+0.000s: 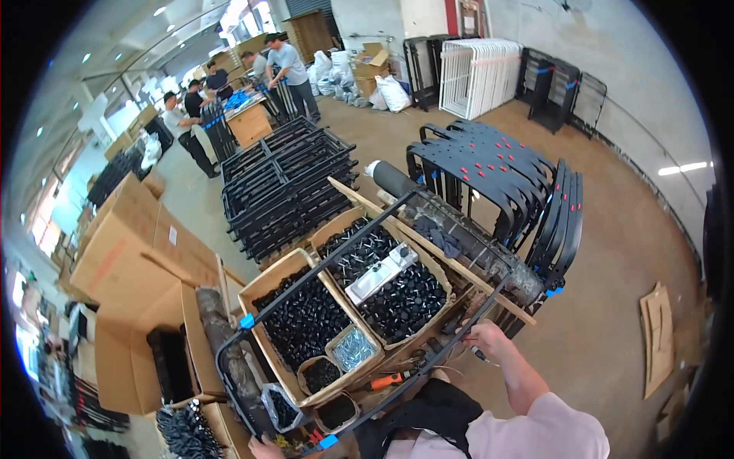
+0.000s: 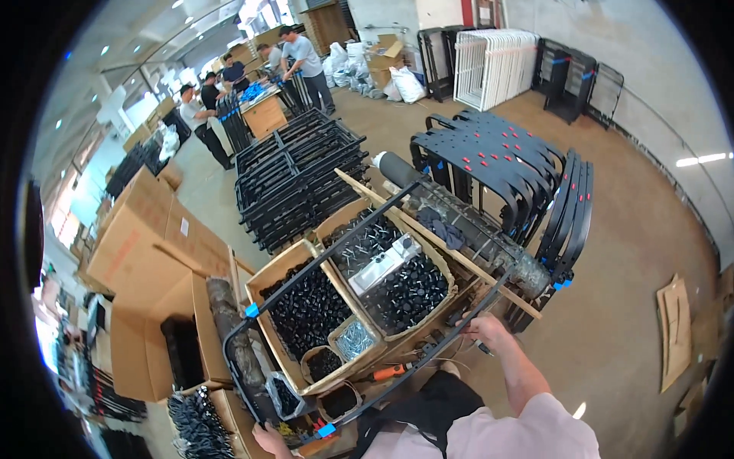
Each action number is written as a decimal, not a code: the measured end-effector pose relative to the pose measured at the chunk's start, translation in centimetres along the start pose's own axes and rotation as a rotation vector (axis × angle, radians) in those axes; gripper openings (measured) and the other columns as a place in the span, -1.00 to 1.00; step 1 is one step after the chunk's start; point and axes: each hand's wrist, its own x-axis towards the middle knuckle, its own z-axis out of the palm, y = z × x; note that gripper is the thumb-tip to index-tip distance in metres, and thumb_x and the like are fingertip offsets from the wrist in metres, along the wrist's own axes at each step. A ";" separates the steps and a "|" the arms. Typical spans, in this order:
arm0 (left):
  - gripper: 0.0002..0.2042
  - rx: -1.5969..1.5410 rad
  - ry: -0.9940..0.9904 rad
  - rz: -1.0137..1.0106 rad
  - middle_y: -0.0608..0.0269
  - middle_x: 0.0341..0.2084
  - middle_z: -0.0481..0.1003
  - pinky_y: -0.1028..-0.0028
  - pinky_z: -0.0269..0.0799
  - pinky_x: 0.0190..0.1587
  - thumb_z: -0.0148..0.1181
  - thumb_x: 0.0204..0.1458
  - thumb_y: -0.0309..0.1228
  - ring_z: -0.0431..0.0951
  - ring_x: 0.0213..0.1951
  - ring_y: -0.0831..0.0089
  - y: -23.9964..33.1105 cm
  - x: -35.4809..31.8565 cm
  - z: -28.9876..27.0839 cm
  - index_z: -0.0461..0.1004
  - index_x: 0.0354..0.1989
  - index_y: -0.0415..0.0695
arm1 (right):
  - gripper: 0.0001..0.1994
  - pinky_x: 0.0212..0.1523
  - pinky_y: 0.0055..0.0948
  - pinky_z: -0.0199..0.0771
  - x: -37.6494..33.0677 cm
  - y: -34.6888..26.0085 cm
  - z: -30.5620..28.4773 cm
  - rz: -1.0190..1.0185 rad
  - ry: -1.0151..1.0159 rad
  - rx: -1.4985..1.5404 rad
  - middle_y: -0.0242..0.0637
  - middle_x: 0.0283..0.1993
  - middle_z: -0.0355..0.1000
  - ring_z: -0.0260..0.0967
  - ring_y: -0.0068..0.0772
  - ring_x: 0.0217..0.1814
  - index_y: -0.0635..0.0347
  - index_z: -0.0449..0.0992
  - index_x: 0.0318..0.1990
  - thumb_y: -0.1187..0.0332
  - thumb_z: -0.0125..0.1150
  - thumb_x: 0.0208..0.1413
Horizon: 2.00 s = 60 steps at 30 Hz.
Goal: Assemble components of a lawnmower frame by attaching cables, plastic housings, and securing them with screws.
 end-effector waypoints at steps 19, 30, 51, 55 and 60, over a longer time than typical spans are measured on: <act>-0.49 -0.139 -0.103 -0.104 -0.23 0.18 0.48 0.10 0.47 0.26 0.20 0.30 -0.26 0.51 0.20 -0.10 6.1 0.4 -2.6 0.37 0.31 -0.37 | -0.53 0.12 -0.16 0.66 15.2 8.2 -5.9 -0.033 0.244 -1.592 0.10 0.26 0.49 0.56 -0.04 0.25 0.27 0.62 0.10 0.12 0.27 0.15; -0.80 -0.949 -0.357 0.594 0.15 -0.17 0.66 0.42 0.53 0.01 0.15 0.36 -0.45 0.63 -0.12 0.44 34.5 -11.4 -3.9 0.62 -0.03 -0.31 | -0.48 0.09 -0.04 0.60 -7.5 -4.7 -6.2 0.075 0.119 -1.291 0.19 -0.12 0.62 0.62 0.14 0.02 0.35 0.61 -0.03 0.10 0.32 -0.07; -0.71 -1.339 -1.809 1.128 0.42 -0.17 0.52 0.48 0.35 0.09 0.12 0.43 -0.14 0.44 -0.06 0.58 73.3 -38.1 -13.9 0.53 -0.09 -0.14 | -0.47 -0.10 0.02 0.64 -9.9 -29.3 -4.7 -0.189 0.324 -1.452 0.17 -0.32 0.62 0.64 0.17 -0.20 0.46 0.67 -0.33 -0.01 0.20 0.14; -0.77 -1.347 -1.886 1.008 0.44 -0.22 0.52 0.53 0.37 0.02 0.17 0.40 -0.22 0.45 -0.12 0.63 73.5 -39.3 -12.7 0.54 -0.09 -0.14 | -0.46 -0.10 0.01 0.64 -9.3 -29.3 -5.5 -0.153 0.309 -1.499 0.16 -0.31 0.63 0.64 0.17 -0.20 0.46 0.67 -0.32 -0.01 0.18 0.16; -0.79 -1.328 -1.836 1.025 0.43 -0.22 0.52 0.52 0.37 0.01 0.16 0.40 -0.26 0.44 -0.12 0.64 74.0 -39.2 -12.3 0.55 -0.10 -0.17 | -0.46 -0.09 0.01 0.64 -8.6 -29.7 -5.6 -0.113 0.275 -1.487 0.18 -0.28 0.63 0.64 0.17 -0.17 0.47 0.67 -0.30 -0.01 0.18 0.17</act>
